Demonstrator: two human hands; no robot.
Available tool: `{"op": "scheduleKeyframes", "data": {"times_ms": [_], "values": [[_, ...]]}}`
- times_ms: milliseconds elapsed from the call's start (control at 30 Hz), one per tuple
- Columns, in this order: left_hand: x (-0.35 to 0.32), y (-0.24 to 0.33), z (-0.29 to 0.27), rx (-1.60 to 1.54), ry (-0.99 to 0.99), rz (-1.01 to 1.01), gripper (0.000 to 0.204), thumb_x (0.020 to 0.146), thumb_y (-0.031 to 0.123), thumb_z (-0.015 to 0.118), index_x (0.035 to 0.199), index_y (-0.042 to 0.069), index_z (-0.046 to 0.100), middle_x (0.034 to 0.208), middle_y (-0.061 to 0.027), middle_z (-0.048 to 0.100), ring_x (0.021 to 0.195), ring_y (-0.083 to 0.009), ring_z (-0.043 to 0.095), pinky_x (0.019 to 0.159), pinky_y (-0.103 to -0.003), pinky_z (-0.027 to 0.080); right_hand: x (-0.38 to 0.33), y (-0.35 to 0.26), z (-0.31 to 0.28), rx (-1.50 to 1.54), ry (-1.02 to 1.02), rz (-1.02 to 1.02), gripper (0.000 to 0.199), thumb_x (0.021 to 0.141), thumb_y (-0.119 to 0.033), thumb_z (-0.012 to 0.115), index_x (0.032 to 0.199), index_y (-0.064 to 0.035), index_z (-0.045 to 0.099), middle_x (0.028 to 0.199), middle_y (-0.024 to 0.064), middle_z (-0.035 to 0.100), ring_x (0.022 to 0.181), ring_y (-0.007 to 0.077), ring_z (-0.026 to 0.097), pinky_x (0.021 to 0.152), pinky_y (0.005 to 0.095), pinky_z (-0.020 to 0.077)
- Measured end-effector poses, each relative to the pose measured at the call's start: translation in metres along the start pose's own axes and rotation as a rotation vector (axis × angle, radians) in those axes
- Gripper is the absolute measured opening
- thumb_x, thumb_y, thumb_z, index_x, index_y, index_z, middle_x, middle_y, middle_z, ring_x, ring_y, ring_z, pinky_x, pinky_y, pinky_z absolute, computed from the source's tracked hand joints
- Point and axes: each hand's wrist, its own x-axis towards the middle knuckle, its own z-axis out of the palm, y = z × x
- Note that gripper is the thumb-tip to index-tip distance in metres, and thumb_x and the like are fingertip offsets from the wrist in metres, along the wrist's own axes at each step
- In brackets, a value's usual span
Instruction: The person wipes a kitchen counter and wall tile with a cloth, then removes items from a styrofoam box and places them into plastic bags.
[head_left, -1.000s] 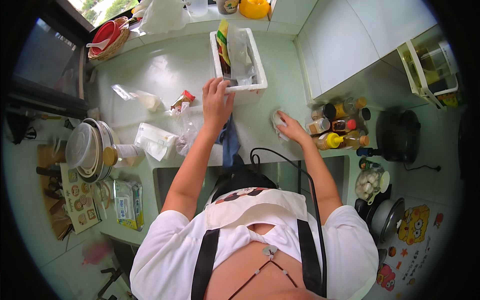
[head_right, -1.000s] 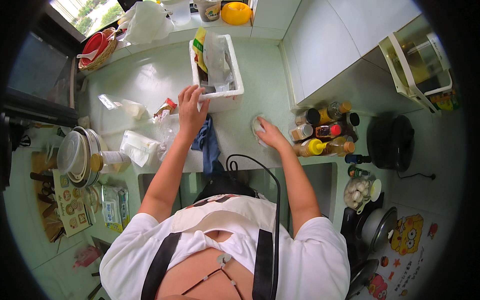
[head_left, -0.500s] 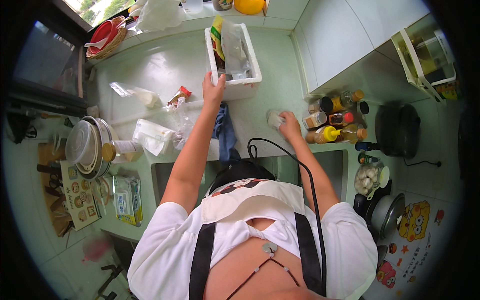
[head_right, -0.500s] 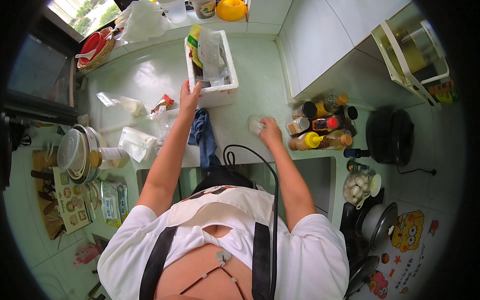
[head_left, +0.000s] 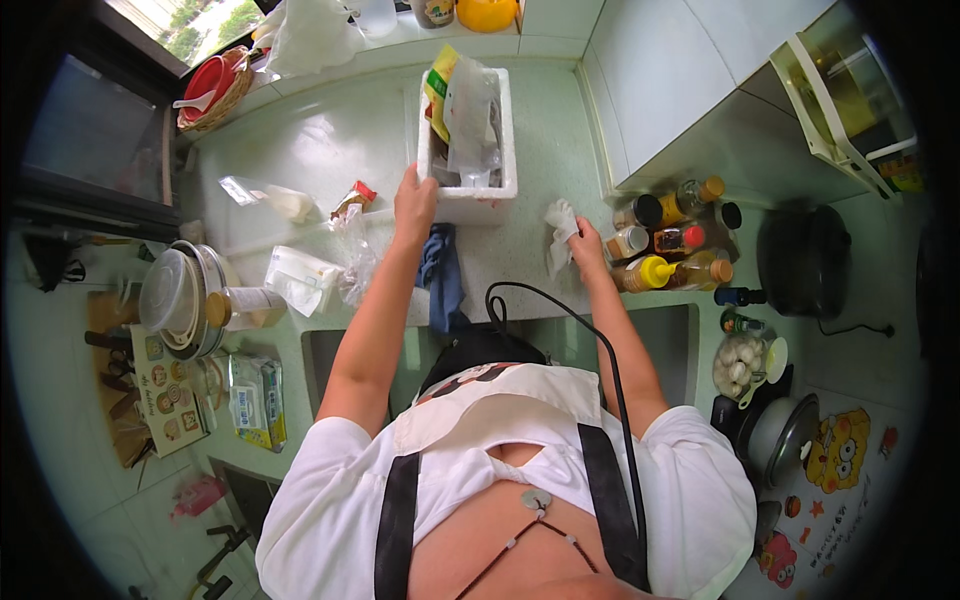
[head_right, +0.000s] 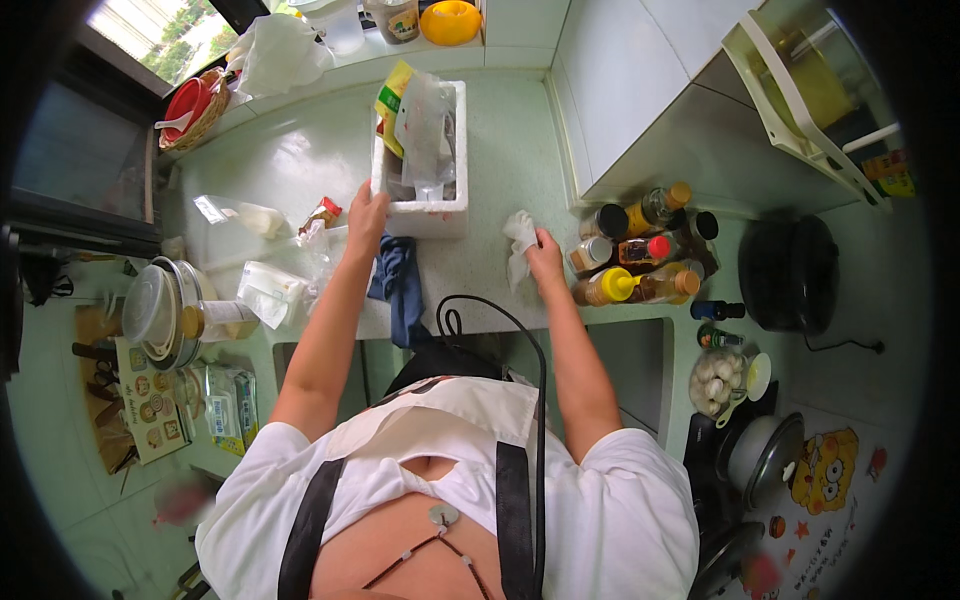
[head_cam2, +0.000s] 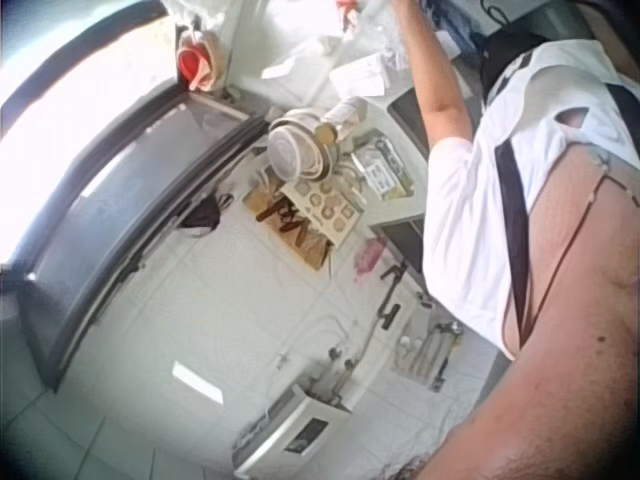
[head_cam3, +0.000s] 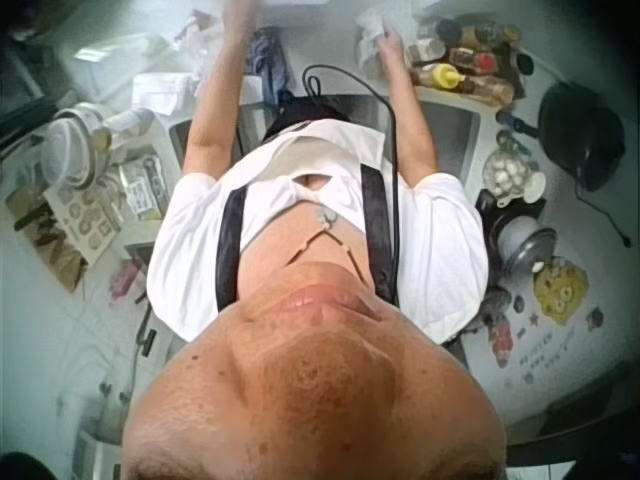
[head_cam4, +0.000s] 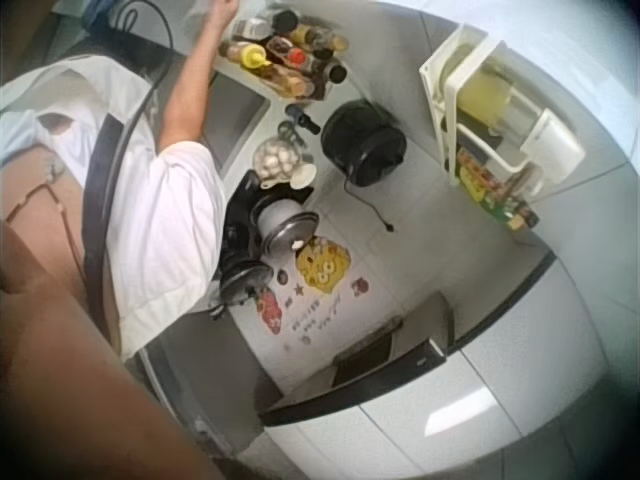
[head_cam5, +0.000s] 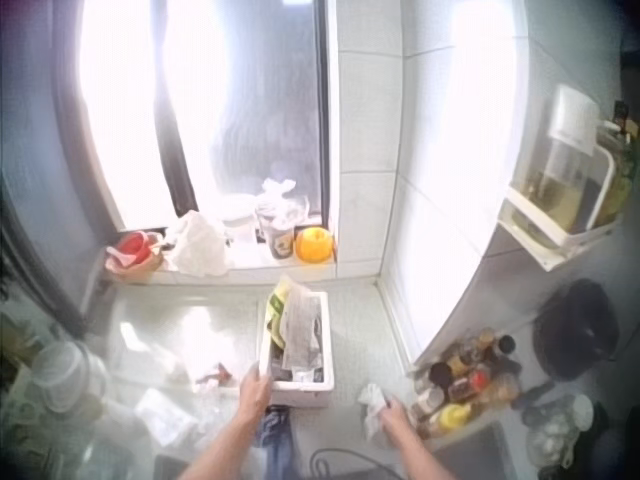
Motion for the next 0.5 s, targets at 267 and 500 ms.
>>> {"op": "scheduleKeyframes", "data": {"times_ms": [267, 500], "values": [[-0.058, 0.006, -0.012, -0.107, -0.137, -0.050, 0.055, 0.075, 0.016, 0.049, 0.124, -0.006, 0.039, 0.100, -0.0178, 0.057, 0.088, -0.0214, 0.054, 0.079, -0.029, 0.042, 0.007, 0.029, -0.001, -0.434, 0.005, -0.218, 0.036, 0.075, -0.025, 0.060, 0.104, -0.0040, 0.056, 0.104, 0.0191, 0.057, 0.096, 0.0329, 0.055, 0.081, 0.0373, 0.0436], [-0.069, -0.001, -0.007, -0.142, -0.072, 0.026, 0.047, 0.079, 0.018, 0.054, 0.121, 0.000, 0.044, 0.104, -0.0101, 0.054, 0.089, -0.0175, 0.053, 0.076, -0.027, 0.042, -0.012, 0.010, 0.001, -0.515, -0.239, -0.312, 0.040, 0.075, -0.025, 0.063, 0.110, -0.0062, 0.056, 0.106, 0.0169, 0.055, 0.096, 0.0317, 0.054, 0.082, 0.0362, 0.0441]]}}
